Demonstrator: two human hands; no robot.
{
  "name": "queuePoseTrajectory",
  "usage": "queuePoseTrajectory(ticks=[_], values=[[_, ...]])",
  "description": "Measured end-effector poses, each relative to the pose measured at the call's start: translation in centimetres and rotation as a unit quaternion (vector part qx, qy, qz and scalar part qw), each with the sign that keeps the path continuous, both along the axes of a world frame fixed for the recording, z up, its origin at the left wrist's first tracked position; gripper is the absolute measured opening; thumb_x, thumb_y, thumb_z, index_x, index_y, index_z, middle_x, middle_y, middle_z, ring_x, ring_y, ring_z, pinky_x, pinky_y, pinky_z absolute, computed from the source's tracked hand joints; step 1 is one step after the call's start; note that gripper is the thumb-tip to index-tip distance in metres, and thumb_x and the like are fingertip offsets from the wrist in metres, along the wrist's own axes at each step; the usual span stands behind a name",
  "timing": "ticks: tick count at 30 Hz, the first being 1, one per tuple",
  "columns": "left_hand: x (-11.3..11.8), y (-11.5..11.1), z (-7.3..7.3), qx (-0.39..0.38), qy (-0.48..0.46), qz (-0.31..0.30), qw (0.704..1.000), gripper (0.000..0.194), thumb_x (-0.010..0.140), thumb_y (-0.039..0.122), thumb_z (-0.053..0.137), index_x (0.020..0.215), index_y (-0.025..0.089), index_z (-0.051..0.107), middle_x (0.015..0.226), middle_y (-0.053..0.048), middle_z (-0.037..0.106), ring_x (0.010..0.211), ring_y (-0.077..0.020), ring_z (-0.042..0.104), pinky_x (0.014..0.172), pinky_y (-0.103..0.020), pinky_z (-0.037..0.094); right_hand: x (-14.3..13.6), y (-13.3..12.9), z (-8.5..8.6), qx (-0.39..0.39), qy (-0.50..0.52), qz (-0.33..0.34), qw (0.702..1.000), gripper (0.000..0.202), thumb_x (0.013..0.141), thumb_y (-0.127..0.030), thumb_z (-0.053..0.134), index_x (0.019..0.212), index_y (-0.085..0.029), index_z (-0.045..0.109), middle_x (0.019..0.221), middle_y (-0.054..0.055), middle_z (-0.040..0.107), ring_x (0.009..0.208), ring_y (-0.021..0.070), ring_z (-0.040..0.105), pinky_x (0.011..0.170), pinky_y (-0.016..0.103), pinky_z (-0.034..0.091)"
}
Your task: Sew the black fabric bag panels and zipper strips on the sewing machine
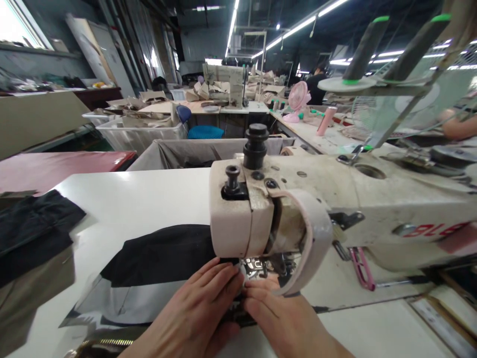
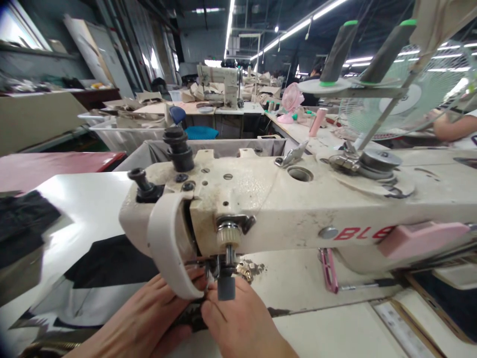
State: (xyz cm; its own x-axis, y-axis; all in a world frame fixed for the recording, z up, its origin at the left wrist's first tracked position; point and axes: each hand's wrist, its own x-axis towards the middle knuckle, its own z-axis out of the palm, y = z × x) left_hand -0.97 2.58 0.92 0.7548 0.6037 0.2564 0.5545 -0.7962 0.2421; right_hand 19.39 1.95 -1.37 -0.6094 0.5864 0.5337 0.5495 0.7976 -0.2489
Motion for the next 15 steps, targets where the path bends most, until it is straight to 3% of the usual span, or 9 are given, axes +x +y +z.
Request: queuePoseTrajectory(ticks=[4,7,10,15], values=[[0.2,0.1,0.1,0.005,0.000,0.032,0.999,0.044,0.084,0.023,0.057,0.127,0.020,0.045,0.130,-0.007,0.053,0.121,-0.0209,0.048,0.110,-0.039,0.033,0.0,0.3,0.0,0.033,-0.007,-0.033,0.999,0.049,0.101,-0.020,0.016,0.085,-0.017,0.062,0.083,0.004,0.070,0.079,0.0164,0.062,0.077,0.031,0.044],[0.4,0.1,-0.8,0.031,-0.015,0.040,0.999,0.032,0.085,0.021,0.055,0.117,0.020,0.053,0.127,-0.008,0.055,0.120,-0.0225,0.049,0.109,-0.045,0.032,0.0,0.5,0.2,0.056,-0.008,-0.049,0.997,0.047,0.100,-0.019,0.017,0.087,-0.018,0.062,0.085,0.004,0.071,0.072,0.0161,0.061,0.074,0.032,0.043],[0.8,0.0,-1.9,0.077,-0.041,0.047,0.995,0.019,0.089,0.017,0.049,0.106,0.019,0.058,0.110,-0.005,0.064,0.104,-0.0204,0.058,0.104,-0.043,0.038,-0.1,0.9,0.8,0.036,0.032,-0.058,0.997,0.045,0.100,-0.019,0.022,0.082,-0.019,0.062,0.078,0.004,0.069,0.071,0.0159,0.061,0.070,0.031,0.042],[1.7,0.0,-2.3,-0.004,-0.063,0.066,0.996,0.023,0.094,0.019,0.037,0.094,0.018,0.060,0.090,-0.005,0.065,0.091,-0.0187,0.060,0.085,-0.031,0.050,0.0,1.8,1.4,0.013,0.054,-0.050,0.997,0.044,0.100,-0.019,0.026,0.075,-0.019,0.061,0.068,0.001,0.064,0.065,0.0137,0.059,0.065,0.028,0.041]])
